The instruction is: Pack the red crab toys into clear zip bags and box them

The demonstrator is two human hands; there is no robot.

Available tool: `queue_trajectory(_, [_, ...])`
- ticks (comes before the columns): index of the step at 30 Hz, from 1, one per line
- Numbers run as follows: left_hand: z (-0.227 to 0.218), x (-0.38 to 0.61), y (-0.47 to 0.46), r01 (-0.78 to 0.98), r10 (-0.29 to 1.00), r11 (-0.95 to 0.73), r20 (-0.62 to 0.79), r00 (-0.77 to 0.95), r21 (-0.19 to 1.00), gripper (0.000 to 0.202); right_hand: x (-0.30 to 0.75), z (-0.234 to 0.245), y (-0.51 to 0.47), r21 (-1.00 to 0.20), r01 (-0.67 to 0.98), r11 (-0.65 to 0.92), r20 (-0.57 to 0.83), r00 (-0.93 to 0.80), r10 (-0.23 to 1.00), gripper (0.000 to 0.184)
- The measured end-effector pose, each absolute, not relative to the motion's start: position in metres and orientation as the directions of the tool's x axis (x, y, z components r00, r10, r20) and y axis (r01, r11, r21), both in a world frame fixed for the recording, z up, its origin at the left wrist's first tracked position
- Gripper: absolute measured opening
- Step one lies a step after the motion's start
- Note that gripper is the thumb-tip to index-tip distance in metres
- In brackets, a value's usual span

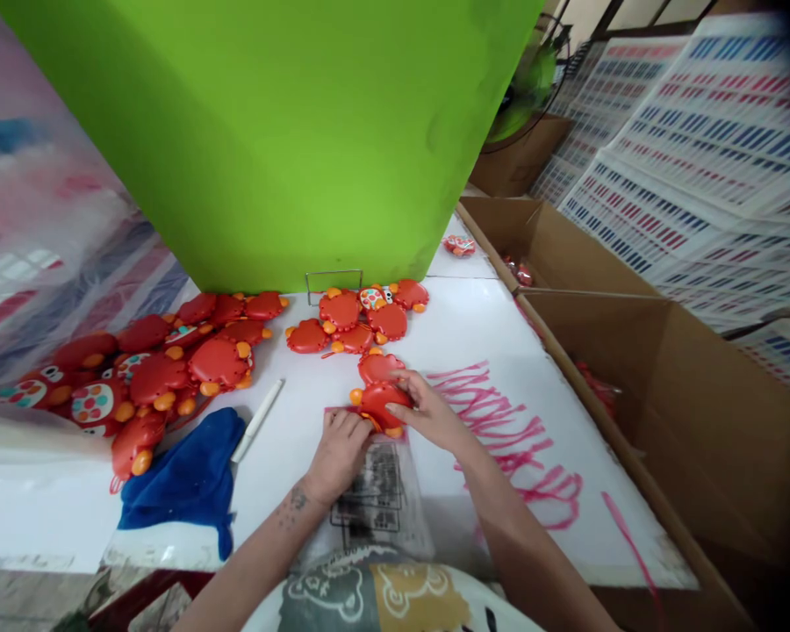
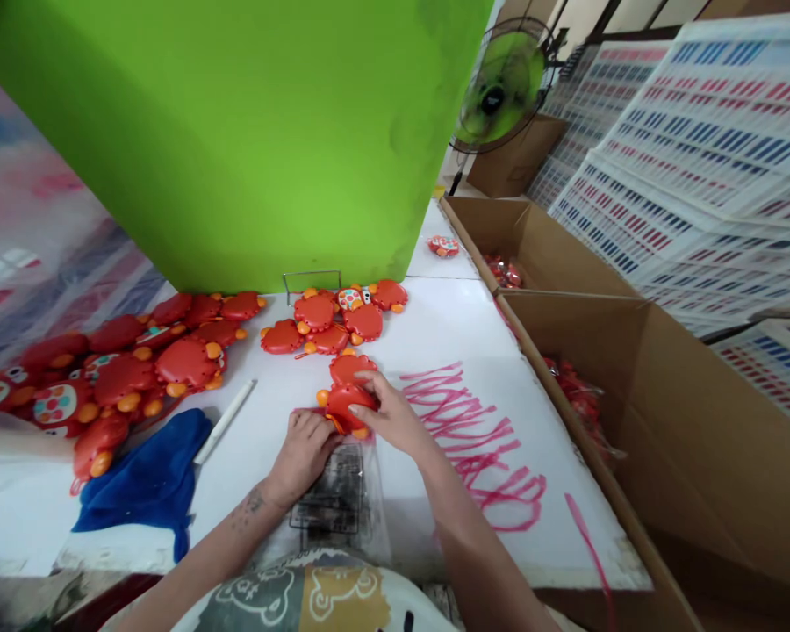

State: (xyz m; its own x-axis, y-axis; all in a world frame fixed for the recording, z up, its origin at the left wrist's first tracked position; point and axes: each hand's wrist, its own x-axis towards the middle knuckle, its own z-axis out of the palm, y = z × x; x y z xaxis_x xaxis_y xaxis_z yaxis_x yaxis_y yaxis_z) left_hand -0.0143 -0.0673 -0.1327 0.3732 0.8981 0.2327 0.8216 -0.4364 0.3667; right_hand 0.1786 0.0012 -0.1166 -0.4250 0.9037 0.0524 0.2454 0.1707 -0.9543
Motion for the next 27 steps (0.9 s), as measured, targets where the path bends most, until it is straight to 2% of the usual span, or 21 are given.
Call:
queue_trajectory(5, [-0.128,-0.016,-0.067,0.774,0.885,-0.455,0.318,0.339,0.440,0.021,0.173,-0.114,-0.001,-0.916,0.352,0.191,0.031,-0.413,0.910,0.028])
queue_trajectory(9, [-0.130,-0.014,-0.067,0.775,0.892,-0.424,0.362,0.270,0.468,0.014,0.164,-0.113,-0.003,-0.811,0.452,0.370,0.114,-0.498,0.860,0.027])
queue_trajectory(12, [-0.130,-0.013,-0.065,0.730,0.906,-0.396,0.367,0.211,0.557,0.009,0.169,-0.107,-0.002,-0.756,0.558,0.341,0.113,-0.403,0.908,0.032])
queue_trajectory(15, [-0.126,-0.015,-0.061,0.649,0.937,-0.346,0.287,0.200,0.678,0.010,0.183,-0.102,-0.002,-0.694,0.689,0.208,-0.003,-0.292,0.956,0.036])
queue_trajectory(17, [-0.122,-0.017,-0.058,0.599,0.951,-0.307,0.213,0.224,0.739,0.010,0.190,-0.103,-0.006,-0.645,0.747,0.163,-0.094,-0.289,0.953,0.034])
queue_trajectory(19, [-0.117,-0.019,-0.055,0.564,0.950,-0.288,0.157,0.268,0.774,0.008,0.192,-0.109,-0.013,-0.650,0.744,0.154,-0.136,-0.313,0.940,0.032])
queue_trajectory(22, [-0.107,-0.021,-0.053,0.556,0.941,-0.275,0.101,0.322,0.784,0.005,0.184,-0.119,-0.025,-0.720,0.676,0.159,-0.109,-0.336,0.936,0.036])
queue_trajectory(27, [-0.087,-0.018,-0.056,0.659,0.943,-0.220,-0.017,0.334,0.720,0.010,0.168,-0.116,-0.035,-0.790,0.594,0.151,-0.008,-0.257,0.966,0.035])
